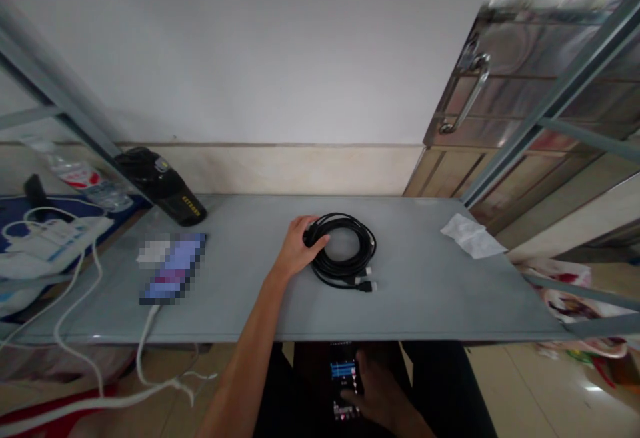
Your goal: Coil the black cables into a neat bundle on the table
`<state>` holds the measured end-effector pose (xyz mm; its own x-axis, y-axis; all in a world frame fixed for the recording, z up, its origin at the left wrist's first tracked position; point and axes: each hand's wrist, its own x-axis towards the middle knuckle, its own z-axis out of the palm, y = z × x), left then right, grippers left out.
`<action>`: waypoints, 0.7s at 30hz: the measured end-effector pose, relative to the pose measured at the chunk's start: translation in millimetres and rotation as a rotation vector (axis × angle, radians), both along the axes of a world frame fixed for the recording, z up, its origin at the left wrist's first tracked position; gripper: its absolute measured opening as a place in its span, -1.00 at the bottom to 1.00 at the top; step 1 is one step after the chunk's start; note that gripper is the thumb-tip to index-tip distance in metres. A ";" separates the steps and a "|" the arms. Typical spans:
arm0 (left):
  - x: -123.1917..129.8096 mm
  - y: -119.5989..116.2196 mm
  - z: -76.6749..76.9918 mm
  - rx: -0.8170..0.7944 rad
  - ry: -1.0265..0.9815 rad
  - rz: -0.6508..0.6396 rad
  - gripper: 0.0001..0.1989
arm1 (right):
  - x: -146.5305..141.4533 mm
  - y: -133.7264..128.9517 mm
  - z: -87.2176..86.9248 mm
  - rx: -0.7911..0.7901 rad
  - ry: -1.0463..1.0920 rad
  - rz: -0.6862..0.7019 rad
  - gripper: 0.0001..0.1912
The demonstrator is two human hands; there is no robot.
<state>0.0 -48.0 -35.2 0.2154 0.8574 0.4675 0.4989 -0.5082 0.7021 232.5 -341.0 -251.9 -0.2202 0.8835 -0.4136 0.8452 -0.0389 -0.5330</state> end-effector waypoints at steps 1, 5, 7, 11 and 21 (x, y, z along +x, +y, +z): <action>-0.2 0.7 -1.0 -0.005 0.000 0.000 -0.55 | 1.1 7.3 -11.7 -0.059 -0.005 -0.003 -0.15; -1.1 4.2 -5.3 -0.031 -0.001 0.004 -0.49 | 6.2 30.9 -33.3 -0.083 0.017 -0.041 -0.50; -1.3 5.5 -6.8 -0.034 0.013 0.003 -0.45 | 7.7 35.2 -37.6 -0.066 0.044 -0.065 -0.48; -2.6 6.7 -8.0 -0.038 0.021 -0.002 -0.43 | 11.6 32.6 -45.2 -0.066 0.079 -0.100 -0.50; -8.7 8.7 -7.2 -0.038 -0.041 0.077 -0.50 | 15.7 28.6 -51.9 -0.090 0.096 -0.145 -0.53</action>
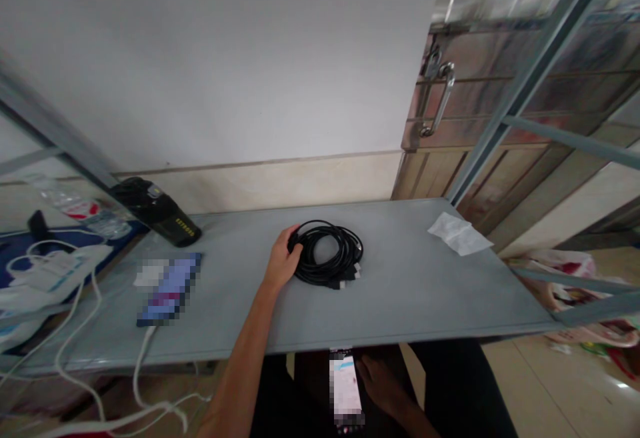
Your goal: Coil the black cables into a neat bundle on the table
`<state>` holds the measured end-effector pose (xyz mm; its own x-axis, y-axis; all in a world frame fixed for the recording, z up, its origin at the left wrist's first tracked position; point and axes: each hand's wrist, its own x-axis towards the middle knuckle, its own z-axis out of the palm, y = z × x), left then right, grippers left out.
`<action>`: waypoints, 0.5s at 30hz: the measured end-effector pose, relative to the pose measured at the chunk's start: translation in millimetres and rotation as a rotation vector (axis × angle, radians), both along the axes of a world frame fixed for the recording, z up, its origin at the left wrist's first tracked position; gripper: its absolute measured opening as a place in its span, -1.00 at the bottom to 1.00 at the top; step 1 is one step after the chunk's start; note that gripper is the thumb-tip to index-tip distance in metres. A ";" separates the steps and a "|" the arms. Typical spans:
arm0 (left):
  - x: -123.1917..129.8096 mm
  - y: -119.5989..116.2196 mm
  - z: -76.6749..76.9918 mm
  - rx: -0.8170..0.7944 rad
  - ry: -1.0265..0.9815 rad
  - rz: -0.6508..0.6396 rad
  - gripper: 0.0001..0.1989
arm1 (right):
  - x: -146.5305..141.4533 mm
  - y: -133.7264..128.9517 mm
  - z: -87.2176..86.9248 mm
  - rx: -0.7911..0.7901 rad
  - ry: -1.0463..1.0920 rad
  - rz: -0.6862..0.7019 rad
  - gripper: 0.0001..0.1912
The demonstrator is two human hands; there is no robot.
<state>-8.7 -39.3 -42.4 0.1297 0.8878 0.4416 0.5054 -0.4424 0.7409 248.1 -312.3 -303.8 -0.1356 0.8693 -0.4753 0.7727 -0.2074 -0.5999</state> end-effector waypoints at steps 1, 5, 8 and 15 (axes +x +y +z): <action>0.2 0.0 0.0 0.003 0.004 0.001 -0.50 | 0.6 -0.2 0.7 0.000 0.005 0.002 -0.55; 2.2 -0.7 0.4 -0.005 0.021 -0.009 -0.49 | 4.2 -2.4 6.6 0.004 0.028 0.029 -0.61; 5.2 -3.7 2.0 0.003 0.046 -0.055 -0.46 | 7.1 -4.3 13.1 0.015 0.037 0.045 -0.66; 13.6 -16.4 9.1 -0.038 0.074 -0.214 -0.53 | 11.4 -5.9 22.9 -0.009 0.055 0.089 -0.66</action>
